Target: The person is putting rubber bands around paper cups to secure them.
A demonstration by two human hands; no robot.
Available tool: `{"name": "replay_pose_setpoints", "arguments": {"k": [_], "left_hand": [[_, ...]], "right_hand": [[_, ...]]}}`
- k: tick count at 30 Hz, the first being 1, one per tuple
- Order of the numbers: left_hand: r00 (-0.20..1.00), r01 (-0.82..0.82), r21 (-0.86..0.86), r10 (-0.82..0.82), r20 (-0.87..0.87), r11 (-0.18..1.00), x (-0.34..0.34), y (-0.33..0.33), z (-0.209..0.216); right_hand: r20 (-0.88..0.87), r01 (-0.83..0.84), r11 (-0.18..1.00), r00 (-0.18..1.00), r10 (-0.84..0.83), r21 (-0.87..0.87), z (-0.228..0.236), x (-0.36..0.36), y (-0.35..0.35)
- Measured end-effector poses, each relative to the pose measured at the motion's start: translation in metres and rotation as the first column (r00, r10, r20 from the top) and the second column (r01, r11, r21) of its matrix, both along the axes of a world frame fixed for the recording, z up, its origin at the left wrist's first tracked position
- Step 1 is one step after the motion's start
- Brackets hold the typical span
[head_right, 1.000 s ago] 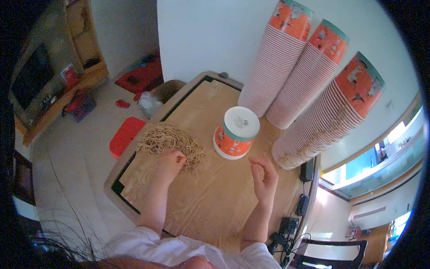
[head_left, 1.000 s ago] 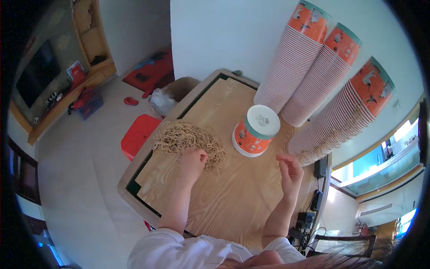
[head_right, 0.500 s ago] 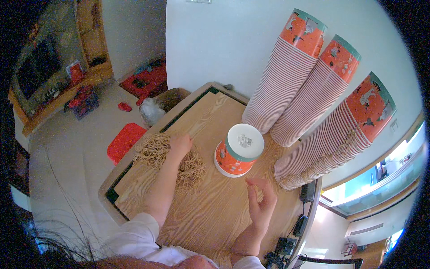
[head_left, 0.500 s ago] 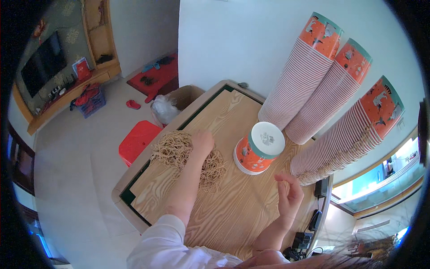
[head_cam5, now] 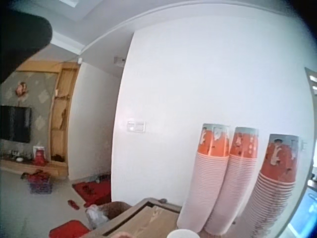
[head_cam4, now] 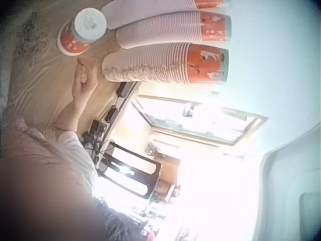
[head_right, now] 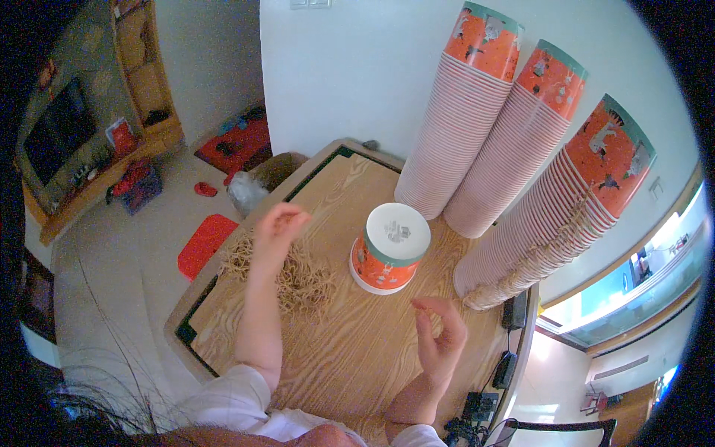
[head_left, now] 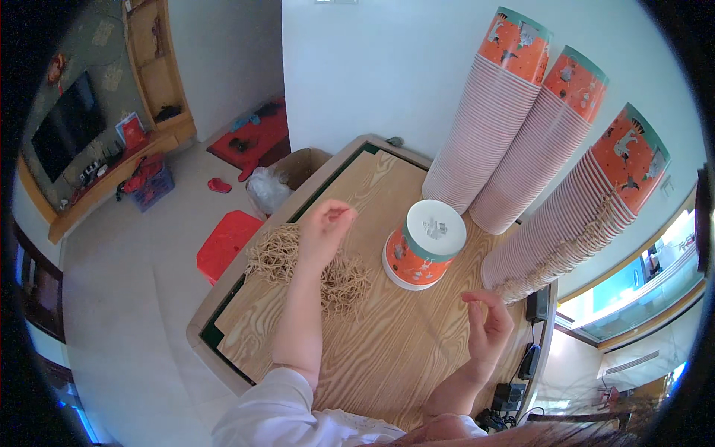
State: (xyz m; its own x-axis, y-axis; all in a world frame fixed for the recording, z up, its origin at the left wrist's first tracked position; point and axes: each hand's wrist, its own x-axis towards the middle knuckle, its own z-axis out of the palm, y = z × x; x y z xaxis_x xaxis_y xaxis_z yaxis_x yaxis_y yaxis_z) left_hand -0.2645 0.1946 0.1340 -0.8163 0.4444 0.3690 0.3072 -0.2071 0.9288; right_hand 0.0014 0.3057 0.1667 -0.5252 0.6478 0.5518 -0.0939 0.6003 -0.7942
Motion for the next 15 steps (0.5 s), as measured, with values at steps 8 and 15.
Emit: {"name": "replay_pose_setpoints", "arguments": {"k": [8, 15], "left_hand": [[0.99, 0.064, 0.254, -0.029, -0.139, 0.965, 0.095, -0.039, 0.011], [0.991, 0.042, -0.119, -0.026, 0.134, 0.992, 0.06, -0.007, -0.026]], "right_hand": [[0.014, -0.027, 0.998, 1.0, 0.026, 0.056, -0.008, -0.01, 0.0], [0.122, 0.15, 0.982, 0.979, -0.164, 0.118, -0.044, -0.036, 0.05]]}}
